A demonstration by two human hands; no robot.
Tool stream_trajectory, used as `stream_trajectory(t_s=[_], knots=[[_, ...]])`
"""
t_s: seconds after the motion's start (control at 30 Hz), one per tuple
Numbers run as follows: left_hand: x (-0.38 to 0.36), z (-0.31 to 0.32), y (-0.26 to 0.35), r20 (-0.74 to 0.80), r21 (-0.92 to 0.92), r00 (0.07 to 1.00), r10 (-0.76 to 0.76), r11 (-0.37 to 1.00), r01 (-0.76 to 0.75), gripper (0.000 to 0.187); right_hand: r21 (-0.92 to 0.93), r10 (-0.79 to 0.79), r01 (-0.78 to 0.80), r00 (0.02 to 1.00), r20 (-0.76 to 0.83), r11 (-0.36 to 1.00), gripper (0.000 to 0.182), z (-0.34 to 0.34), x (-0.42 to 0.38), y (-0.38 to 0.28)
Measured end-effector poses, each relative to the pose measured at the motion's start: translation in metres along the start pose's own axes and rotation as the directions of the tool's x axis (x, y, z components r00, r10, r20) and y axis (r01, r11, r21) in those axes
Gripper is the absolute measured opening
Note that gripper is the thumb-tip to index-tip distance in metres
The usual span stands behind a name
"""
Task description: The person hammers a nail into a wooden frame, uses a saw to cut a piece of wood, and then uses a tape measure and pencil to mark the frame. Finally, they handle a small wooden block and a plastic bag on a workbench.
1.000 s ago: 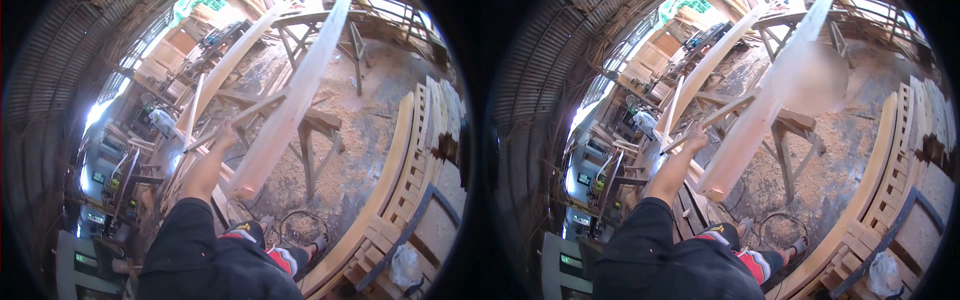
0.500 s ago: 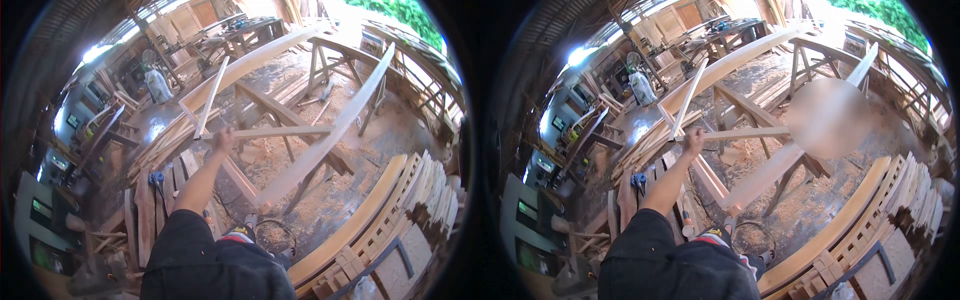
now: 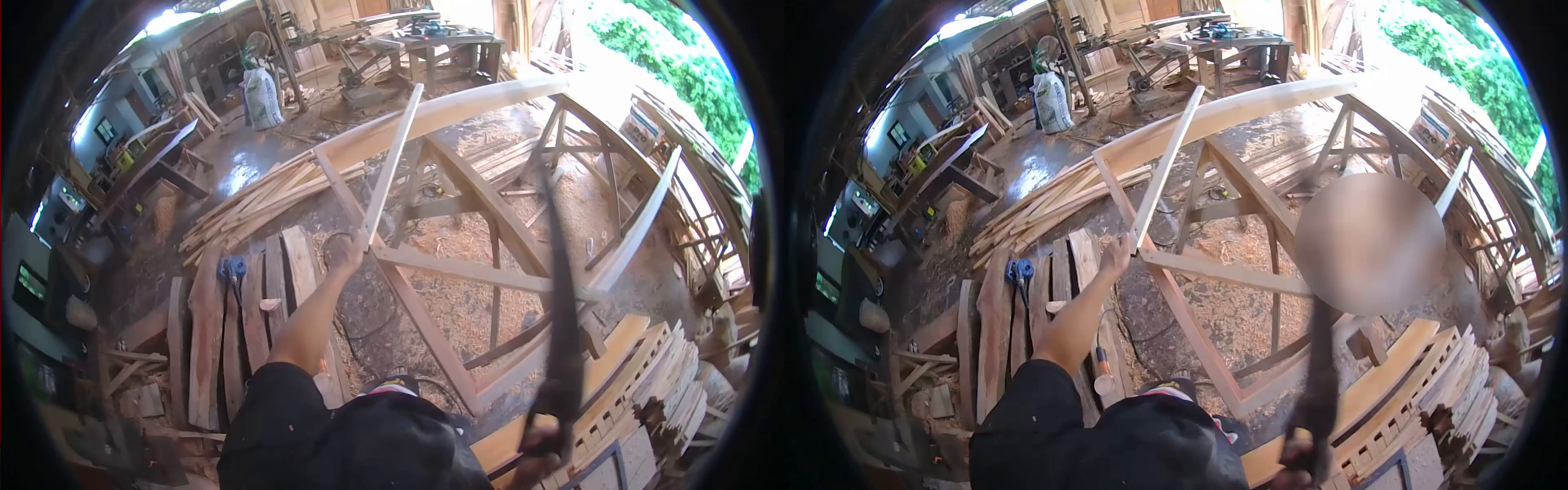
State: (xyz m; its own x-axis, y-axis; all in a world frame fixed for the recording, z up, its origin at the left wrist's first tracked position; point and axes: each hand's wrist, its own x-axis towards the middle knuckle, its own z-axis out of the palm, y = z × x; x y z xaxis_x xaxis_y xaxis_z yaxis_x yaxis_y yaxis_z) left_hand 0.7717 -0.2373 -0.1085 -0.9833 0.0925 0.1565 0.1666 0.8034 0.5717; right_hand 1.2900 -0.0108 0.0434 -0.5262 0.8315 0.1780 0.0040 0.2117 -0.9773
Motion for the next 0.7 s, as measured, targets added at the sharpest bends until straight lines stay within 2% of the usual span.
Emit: stream_trajectory(t_s=[0.07,0.1,0.13,0.2,0.23,0.27,0.33,0.43,0.5,0.63,0.7], knots=[[0.0,0.005,-0.012,-0.052,0.02,0.991,0.127,0.992,-0.126,0.062,0.038,0.0,-0.006,0.989,0.15,0.999,0.06,0.037,0.009,0.0],[-0.016,-0.023,0.022,0.029,0.018,0.998,-0.053,0.998,0.053,0.064,0.022,0.012,-0.018,0.971,0.24,1.0,0.059,0.055,0.013,0.008],[-0.015,-0.025,0.019,0.001,0.006,0.995,-0.102,0.995,0.102,0.064,0.003,0.025,-0.027,0.944,0.328,1.0,0.057,0.073,0.018,0.017],[-0.018,-0.018,0.016,-0.049,-0.033,0.978,-0.202,0.979,0.2,0.063,-0.038,-0.016,0.042,0.852,0.523,0.998,0.051,0.099,0.036,-0.008],[-0.017,-0.018,0.016,-0.057,-0.118,0.946,-0.32,0.943,0.312,0.063,-0.01,-0.066,0.087,0.827,0.559,0.996,0.046,0.109,0.04,-0.008],[-0.02,-0.019,0.015,0.004,-0.156,0.946,-0.323,0.935,0.32,0.063,-0.031,-0.039,0.073,0.798,0.602,0.997,0.041,0.115,0.044,-0.01],[-0.025,-0.038,0.031,0.109,-0.234,0.943,-0.314,0.914,0.331,0.063,-0.014,-0.079,0.114,0.766,0.638,0.993,0.041,0.125,0.05,-0.012],[-0.023,-0.043,0.045,0.078,-0.095,0.953,-0.292,0.95,0.299,0.063,-0.069,-0.023,0.091,0.749,0.662,0.993,0.048,0.126,0.055,-0.008],[-0.021,-0.043,0.051,0.108,-0.014,0.947,-0.301,0.952,0.304,0.063,-0.03,-0.056,0.102,0.746,0.663,0.994,0.053,0.123,0.049,0.0],[-0.013,-0.034,0.04,0.022,0.071,0.981,-0.195,0.979,0.193,0.06,-0.002,-0.116,0.168,0.688,0.716,0.986,0.057,0.106,0.049,-0.006],[-0.016,-0.036,0.047,0.006,0.092,0.978,-0.208,0.974,0.206,0.059,0.011,-0.126,0.17,0.683,0.719,0.985,0.057,0.104,0.048,-0.008]])
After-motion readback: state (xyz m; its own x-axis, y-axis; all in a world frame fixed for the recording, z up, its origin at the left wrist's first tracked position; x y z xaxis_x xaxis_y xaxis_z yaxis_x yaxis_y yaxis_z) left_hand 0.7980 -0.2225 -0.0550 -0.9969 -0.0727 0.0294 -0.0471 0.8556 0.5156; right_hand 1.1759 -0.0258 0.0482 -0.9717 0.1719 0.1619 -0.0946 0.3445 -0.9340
